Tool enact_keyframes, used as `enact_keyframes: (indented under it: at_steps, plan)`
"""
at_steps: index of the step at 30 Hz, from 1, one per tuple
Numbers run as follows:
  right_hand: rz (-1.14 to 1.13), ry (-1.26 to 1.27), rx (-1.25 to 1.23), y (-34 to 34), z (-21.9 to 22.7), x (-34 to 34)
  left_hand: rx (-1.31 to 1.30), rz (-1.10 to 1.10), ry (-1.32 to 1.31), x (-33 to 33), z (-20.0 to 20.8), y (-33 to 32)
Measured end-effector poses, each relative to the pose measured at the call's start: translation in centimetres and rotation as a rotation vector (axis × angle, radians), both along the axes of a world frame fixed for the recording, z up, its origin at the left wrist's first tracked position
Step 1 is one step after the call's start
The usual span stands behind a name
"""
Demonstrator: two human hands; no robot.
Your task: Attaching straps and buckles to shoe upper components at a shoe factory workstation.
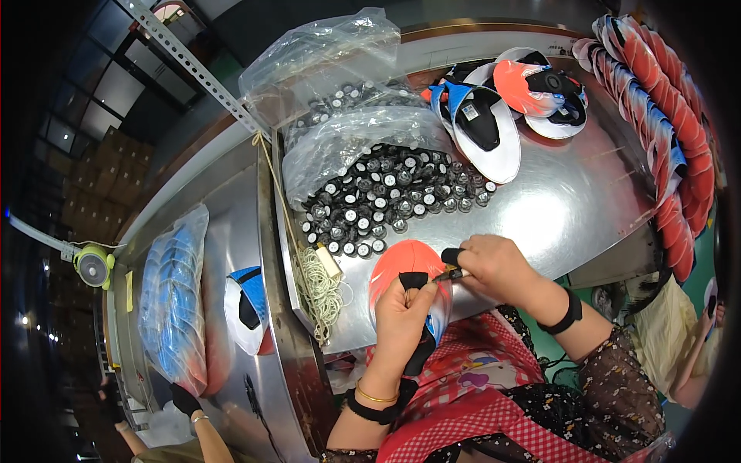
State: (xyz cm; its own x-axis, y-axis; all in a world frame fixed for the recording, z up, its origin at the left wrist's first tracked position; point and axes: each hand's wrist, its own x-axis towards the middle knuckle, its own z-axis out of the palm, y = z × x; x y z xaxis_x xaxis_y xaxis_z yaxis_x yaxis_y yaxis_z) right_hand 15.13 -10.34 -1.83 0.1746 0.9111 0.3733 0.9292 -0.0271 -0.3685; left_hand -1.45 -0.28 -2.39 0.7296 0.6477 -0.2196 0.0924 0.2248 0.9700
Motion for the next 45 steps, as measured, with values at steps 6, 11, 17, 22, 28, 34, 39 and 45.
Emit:
enact_keyframes:
  at_steps: [6, 11, 17, 22, 28, 34, 39, 45]
  plan:
    - [0.125, -0.163, 0.140, 1.4, -2.2, 4.0, -0.179, -0.140, -0.008, -1.0, 1.4, -0.2]
    - [0.071, -0.030, 0.154, 1.3, -2.9, 3.1, -0.223, 0.041, -0.154, -1.1, 1.3, 0.0]
    - [-0.144, 0.788, 0.259, 0.2, 1.4, -4.8, 1.067, -0.061, 0.391, -0.3, 0.8, -1.1]
    - [-0.121, 0.776, 0.234, 1.2, 1.4, -5.2, 0.607, 0.104, 0.092, 0.3, 0.0, -1.0]
    - [-0.246, 0.455, 0.375, 1.1, 0.5, -3.6, -0.150, 0.059, -0.079, 0.5, 1.9, -0.3]
    - [-0.184, 0.106, 0.405, 0.2, 0.5, -3.9, -0.181, 0.108, -0.107, 0.7, 1.1, -0.3]
    - [-0.161, 0.448, 0.360, -0.1, -0.1, -4.1, -0.136, 0.034, -0.149, 0.4, 1.3, -0.7]
    - [-0.084, 1.401, 0.181, -0.1, -0.2, -5.0, -0.125, 0.068, -0.127, 0.1, 1.2, -0.8]
